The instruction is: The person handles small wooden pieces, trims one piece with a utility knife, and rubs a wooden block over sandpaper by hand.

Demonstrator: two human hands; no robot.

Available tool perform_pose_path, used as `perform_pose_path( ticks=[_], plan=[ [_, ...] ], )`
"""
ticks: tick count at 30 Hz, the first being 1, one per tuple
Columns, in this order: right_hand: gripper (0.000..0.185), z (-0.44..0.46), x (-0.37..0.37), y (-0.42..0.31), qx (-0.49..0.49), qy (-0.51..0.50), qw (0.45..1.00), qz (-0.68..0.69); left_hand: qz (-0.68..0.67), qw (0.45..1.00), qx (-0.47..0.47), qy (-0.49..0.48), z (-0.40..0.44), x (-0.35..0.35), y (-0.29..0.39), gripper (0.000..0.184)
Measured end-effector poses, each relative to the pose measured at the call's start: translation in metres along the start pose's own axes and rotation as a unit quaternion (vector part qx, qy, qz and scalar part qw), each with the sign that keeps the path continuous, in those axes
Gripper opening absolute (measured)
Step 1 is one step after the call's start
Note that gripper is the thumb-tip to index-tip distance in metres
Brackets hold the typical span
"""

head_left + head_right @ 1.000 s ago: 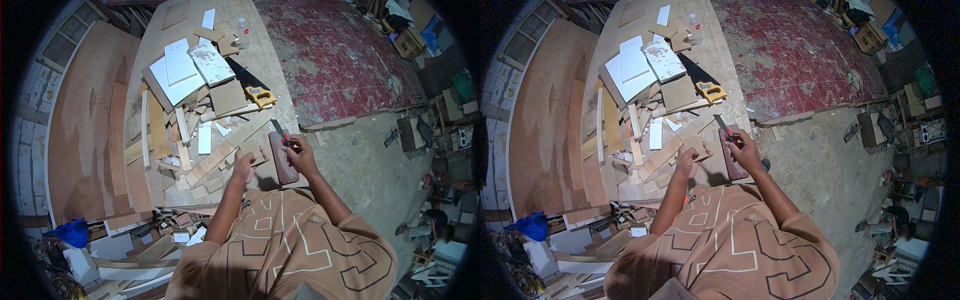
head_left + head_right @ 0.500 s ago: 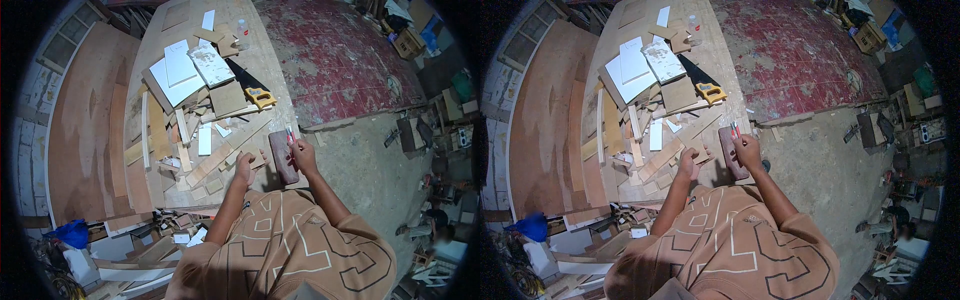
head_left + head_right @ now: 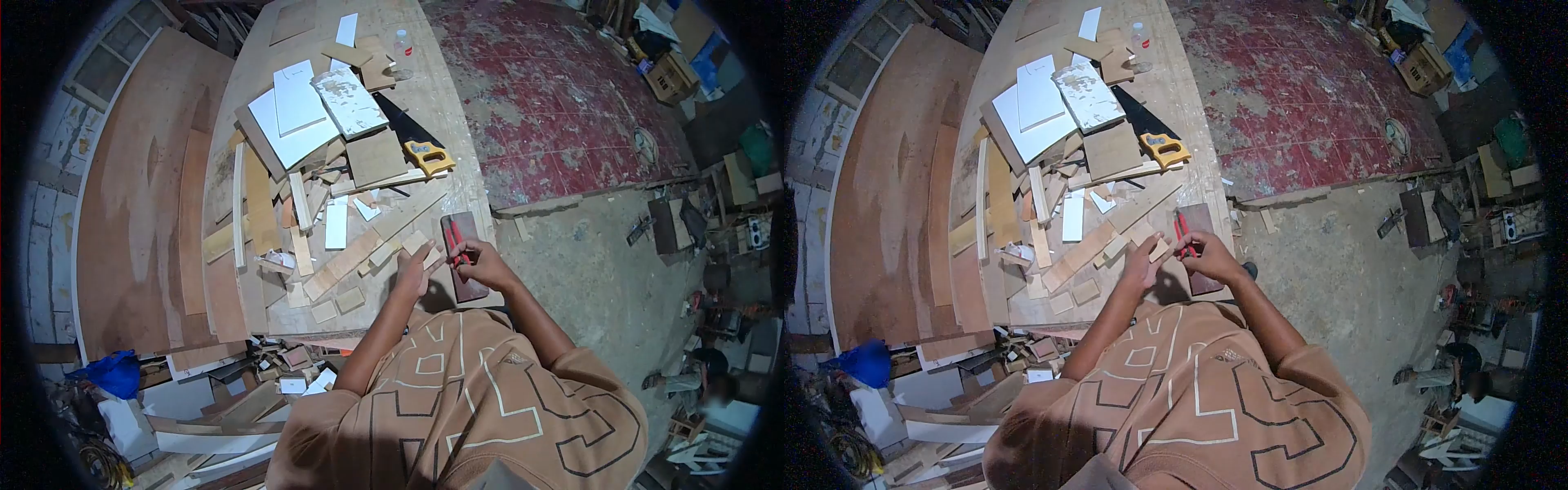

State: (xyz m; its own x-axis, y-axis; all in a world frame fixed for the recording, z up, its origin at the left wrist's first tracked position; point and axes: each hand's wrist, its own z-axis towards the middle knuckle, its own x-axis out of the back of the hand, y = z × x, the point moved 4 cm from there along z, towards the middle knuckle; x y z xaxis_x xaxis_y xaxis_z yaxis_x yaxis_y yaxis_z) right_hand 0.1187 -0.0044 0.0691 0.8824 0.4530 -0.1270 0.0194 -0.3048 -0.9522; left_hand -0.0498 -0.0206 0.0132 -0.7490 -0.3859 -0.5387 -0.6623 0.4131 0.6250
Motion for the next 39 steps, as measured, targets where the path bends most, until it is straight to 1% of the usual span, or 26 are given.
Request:
perform_pose_path(
  ticks=[1,3,4,5,7,8,10,11,13,14,16,17,19,20,22,25,26,27,29,30,32,33,35,36,38,39],
  plan=[
    [0.021,0.001,-0.001,-0.005,0.002,0.000,1.000,-0.002,-0.001,1.000,-0.002,-0.002,-0.001,-0.007,0.004,0.042],
    [0.024,0.002,-0.009,-0.010,-0.031,-0.062,0.997,-0.034,0.045,0.997,-0.052,0.023,-0.001,-0.013,0.012,0.047],
    [0.022,0.003,-0.013,-0.013,-0.010,-0.067,0.996,-0.050,0.039,0.998,-0.049,-0.001,0.002,-0.016,0.014,0.047],
    [0.022,0.004,-0.015,-0.014,-0.010,-0.068,0.996,-0.053,0.037,0.998,-0.051,-0.002,0.003,-0.017,0.016,0.047],
    [0.020,0.006,-0.017,-0.017,0.012,-0.081,0.994,-0.066,0.070,0.995,-0.076,-0.015,0.002,-0.020,0.022,0.043],
    [0.020,0.006,-0.018,-0.017,0.012,-0.082,0.994,-0.068,0.068,0.995,-0.077,-0.014,0.002,-0.021,0.023,0.043],
    [0.024,0.005,-0.021,-0.020,0.062,-0.063,0.989,-0.120,0.072,0.992,-0.106,-0.013,-0.001,-0.020,0.025,0.041],
    [0.024,0.004,-0.021,-0.020,0.060,-0.064,0.989,-0.121,0.071,0.992,-0.106,-0.011,-0.003,-0.019,0.024,0.041],
    [0.029,0.002,-0.023,-0.034,0.112,-0.039,0.949,-0.292,0.093,0.983,-0.159,0.020,-0.005,-0.017,0.027,0.042],
    [0.029,0.002,-0.025,-0.033,0.112,-0.041,0.949,-0.292,0.093,0.983,-0.159,0.022,-0.005,-0.016,0.026,0.042],
    [0.033,-0.004,-0.031,-0.044,0.287,0.033,0.889,-0.354,0.097,0.975,-0.198,0.028,-0.010,-0.019,0.033,0.044],
    [0.033,-0.005,-0.033,-0.043,0.288,0.030,0.889,-0.354,0.096,0.975,-0.199,0.030,-0.012,-0.019,0.035,0.044],
    [0.032,-0.008,-0.032,-0.043,0.279,0.081,0.875,-0.386,0.068,0.982,-0.167,0.059,-0.018,-0.019,0.040,0.050],
    [0.032,-0.010,-0.030,-0.040,0.280,0.076,0.876,-0.385,0.067,0.981,-0.169,0.064,-0.017,-0.015,0.039,0.050],
    [0.031,-0.003,-0.025,-0.027,0.217,0.038,0.883,-0.415,0.088,0.983,-0.134,0.088,-0.009,0.000,0.033,0.056],
    [0.030,0.000,-0.021,-0.013,0.220,-0.018,0.886,-0.407,0.072,0.977,-0.154,0.129,-0.005,0.014,0.020,0.058],
    [0.029,0.002,-0.020,-0.008,0.237,-0.012,0.862,-0.448,0.073,0.977,-0.134,0.150,-0.003,0.020,0.016,0.066],
    [0.029,0.003,-0.022,-0.004,0.237,-0.019,0.862,-0.448,0.069,0.976,-0.134,0.155,-0.004,0.022,0.015,0.066],
    [0.025,0.005,-0.022,0.003,0.238,0.011,0.819,-0.522,0.060,0.976,-0.122,0.172,-0.006,0.025,0.012,0.077],
    [0.025,0.006,-0.022,0.008,0.236,0.009,0.820,-0.522,0.058,0.976,-0.120,0.173,-0.005,0.027,0.008,0.077],
    [0.026,0.013,-0.021,0.018,0.198,0.031,0.805,-0.558,0.043,0.969,-0.120,0.211,-0.005,0.035,0.003,0.084],
    [0.026,0.018,-0.022,0.022,0.198,0.028,0.805,-0.559,0.041,0.969,-0.120,0.214,-0.010,0.032,0.006,0.084],
    [0.026,0.031,-0.027,0.033,0.182,0.038,0.749,-0.636,0.035,0.973,-0.139,0.179,-0.022,0.026,0.013,0.080],
    [0.026,0.035,-0.033,0.036,0.183,0.030,0.750,-0.635,0.033,0.972,-0.139,0.186,-0.020,0.030,0.010,0.080],
    [0.029,0.043,-0.046,0.042,0.146,0.007,0.735,-0.662,0.065,0.951,-0.130,0.272,-0.012,0.048,-0.002,0.075],
    [0.029,0.045,-0.050,0.049,0.147,0.001,0.735,-0.661,0.062,0.950,-0.131,0.278,-0.011,0.056,-0.004,0.075]
  ],
)
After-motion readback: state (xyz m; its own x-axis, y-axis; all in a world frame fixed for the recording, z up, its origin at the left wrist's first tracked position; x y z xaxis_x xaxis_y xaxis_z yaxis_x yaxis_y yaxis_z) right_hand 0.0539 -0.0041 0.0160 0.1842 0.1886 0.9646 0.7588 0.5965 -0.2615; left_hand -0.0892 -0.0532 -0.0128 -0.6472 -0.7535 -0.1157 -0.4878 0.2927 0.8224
